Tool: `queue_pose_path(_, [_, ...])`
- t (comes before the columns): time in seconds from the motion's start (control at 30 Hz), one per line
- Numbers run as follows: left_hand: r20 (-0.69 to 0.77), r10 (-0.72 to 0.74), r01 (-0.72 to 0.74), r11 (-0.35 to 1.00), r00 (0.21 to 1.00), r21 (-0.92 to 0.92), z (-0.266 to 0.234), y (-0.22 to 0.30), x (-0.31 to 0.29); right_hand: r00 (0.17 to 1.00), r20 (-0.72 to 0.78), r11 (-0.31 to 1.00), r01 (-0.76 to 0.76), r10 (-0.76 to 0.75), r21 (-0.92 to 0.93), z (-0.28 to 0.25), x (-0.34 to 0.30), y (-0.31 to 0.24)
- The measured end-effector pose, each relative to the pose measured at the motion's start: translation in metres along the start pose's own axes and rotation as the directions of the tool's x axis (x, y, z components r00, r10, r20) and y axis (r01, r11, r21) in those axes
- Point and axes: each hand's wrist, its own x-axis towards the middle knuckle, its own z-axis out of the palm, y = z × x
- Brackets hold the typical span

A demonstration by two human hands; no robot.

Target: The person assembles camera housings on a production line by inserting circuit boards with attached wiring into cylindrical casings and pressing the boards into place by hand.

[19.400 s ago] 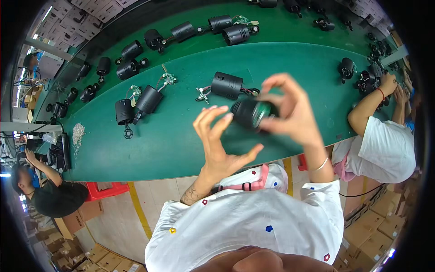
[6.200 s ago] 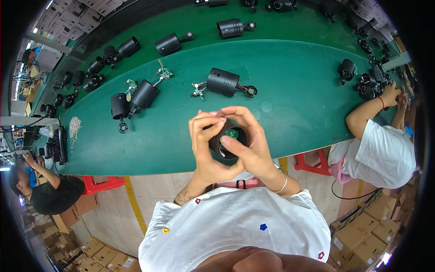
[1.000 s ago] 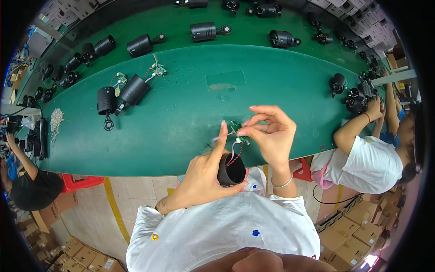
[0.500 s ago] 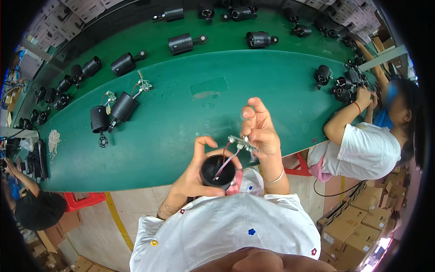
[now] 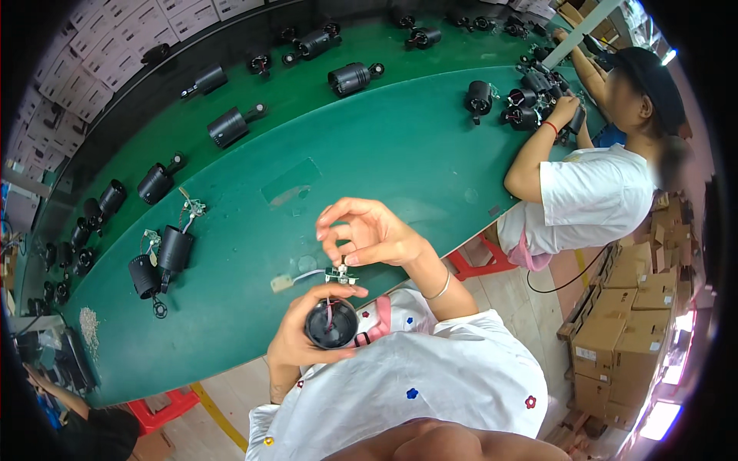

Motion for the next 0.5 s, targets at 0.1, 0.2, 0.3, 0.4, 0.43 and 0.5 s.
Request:
queue_pose_path(0.1, [0.003, 0.004, -0.005, 0.784, 1.0, 0.621, 0.004, 0.013, 0.006, 0.996, -0.085, 0.998, -0.034, 0.029, -0.06, -0.001, -0.003, 0.003])
queue_pose_path(0.2, [-0.133, -0.058, 0.141, 0.599, 0.989, 0.788, 0.018, 0.018, 0.005, 0.975, -0.145, 0.918, -0.209, 0.169, -0.336, -0.006, -0.006, 0.004])
queue_pose_path(0.3, [-0.15, -0.07, 0.164, 0.536, 0.986, 0.828, 0.017, 0.018, 0.006, 0.964, -0.185, 0.88, -0.253, 0.192, -0.401, -0.006, -0.007, 0.001])
queue_pose_path(0.4, [-0.067, -0.064, 0.091, 0.561, 0.996, 0.823, 0.01, 0.016, 0.007, 0.967, -0.213, 0.913, -0.212, 0.143, -0.348, -0.004, -0.008, -0.006])
queue_pose_path(0.43, [-0.063, -0.066, 0.09, 0.561, 0.996, 0.823, 0.008, 0.012, 0.005, 0.967, -0.215, 0.913, -0.21, 0.14, -0.349, -0.005, -0.009, -0.005])
queue_pose_path(0.5, [-0.143, 0.02, 0.06, 0.842, 0.99, 0.536, -0.001, -0.003, -0.007, 0.979, -0.198, 0.957, -0.104, 0.051, -0.271, -0.007, -0.01, 0.0])
